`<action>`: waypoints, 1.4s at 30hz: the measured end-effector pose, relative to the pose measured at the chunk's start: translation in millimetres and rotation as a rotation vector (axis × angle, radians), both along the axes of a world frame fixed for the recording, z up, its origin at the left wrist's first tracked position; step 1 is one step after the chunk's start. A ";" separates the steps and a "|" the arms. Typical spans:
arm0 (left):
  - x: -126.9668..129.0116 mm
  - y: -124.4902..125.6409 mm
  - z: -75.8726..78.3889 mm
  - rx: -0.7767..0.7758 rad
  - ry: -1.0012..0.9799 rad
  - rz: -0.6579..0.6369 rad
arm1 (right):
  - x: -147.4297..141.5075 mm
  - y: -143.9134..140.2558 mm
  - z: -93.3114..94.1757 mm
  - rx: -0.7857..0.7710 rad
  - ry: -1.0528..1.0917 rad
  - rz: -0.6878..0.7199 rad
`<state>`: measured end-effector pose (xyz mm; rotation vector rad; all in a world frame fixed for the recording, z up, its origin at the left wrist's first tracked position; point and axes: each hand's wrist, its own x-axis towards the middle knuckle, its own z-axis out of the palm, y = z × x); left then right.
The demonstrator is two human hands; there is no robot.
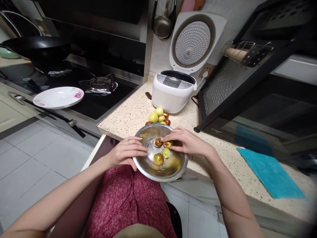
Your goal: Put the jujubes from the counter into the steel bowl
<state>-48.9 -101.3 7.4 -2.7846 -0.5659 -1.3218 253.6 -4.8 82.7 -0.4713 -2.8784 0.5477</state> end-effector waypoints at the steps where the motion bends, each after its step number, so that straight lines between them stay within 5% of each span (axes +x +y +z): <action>1: 0.2 -0.1 0.3 -0.002 -0.001 0.002 | -0.3 -0.5 0.0 -0.013 -0.008 -0.006; 22: -2.2 -1.1 -0.6 -0.020 0.018 0.005 | 4.5 11.1 -3.1 -0.155 0.087 0.043; 28: -4.2 -0.3 -3.7 -0.035 0.017 -0.007 | 10.2 22.3 -3.2 -0.106 0.386 -0.145; 34: -5.0 0.7 -0.9 -0.019 0.039 -0.024 | 15.0 45.6 -26.9 0.095 0.443 -0.377; 42: -5.0 1.7 0.2 -0.016 0.046 -0.025 | 10.9 53.2 -44.4 0.127 0.321 -0.338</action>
